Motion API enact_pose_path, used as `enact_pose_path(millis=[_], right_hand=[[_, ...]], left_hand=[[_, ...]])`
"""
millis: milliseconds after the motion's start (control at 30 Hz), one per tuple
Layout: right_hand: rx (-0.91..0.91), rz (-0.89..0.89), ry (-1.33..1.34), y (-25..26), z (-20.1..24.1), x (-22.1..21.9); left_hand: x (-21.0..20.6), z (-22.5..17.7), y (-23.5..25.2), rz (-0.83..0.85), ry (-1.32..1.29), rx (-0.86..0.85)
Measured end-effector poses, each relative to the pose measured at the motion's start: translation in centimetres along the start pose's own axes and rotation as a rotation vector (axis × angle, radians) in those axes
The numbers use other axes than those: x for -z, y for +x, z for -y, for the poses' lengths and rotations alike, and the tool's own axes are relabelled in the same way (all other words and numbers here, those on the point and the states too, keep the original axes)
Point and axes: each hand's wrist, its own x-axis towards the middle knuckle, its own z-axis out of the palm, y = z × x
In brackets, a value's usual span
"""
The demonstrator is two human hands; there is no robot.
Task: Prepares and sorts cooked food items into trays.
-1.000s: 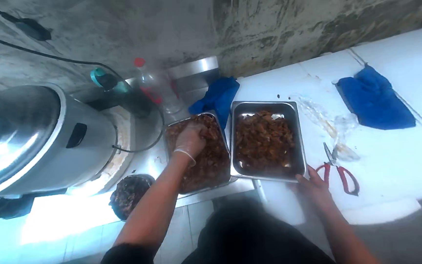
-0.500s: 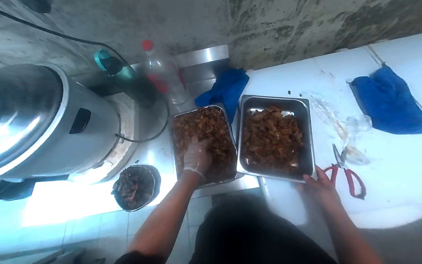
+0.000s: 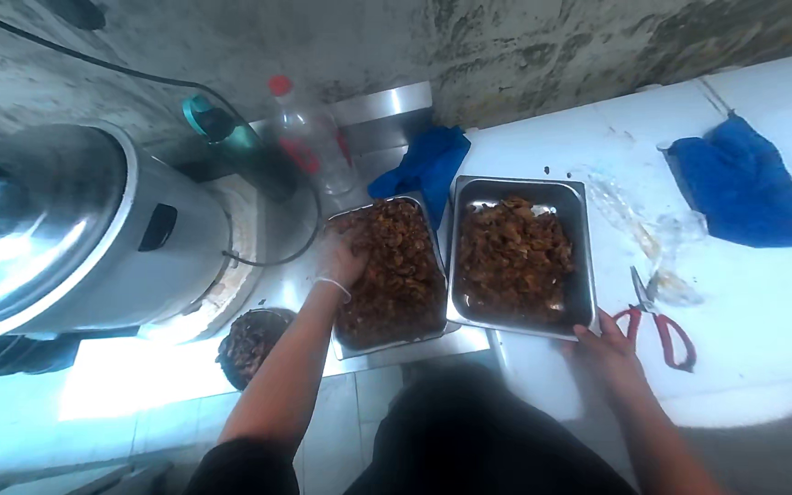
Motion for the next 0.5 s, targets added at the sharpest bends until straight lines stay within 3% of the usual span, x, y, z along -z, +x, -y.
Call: enact_pose_path(millis=[100,200,367,500], right_hand=[[-0.003,-0.001,0.012,0.1,0.0,0.1],[-0.016,0.010,0.008,0.1,0.1,0.3],[-0.011,0.049,0.005,0.4,-0.1,0.7],[-0.008,0.040,0.021,0.3,-0.2,0.7]], left_hand=[[0.3,-1.2,-1.6,-0.077,-0.066,0.017],[2.4,-3.5,-1.5,-0.128,-0.110,-0.082],[2.3,-5.4,5.1,0.155,0.037,-0.122],[-0.3,-7.5,6.6,0.192,0.214,-0.144]])
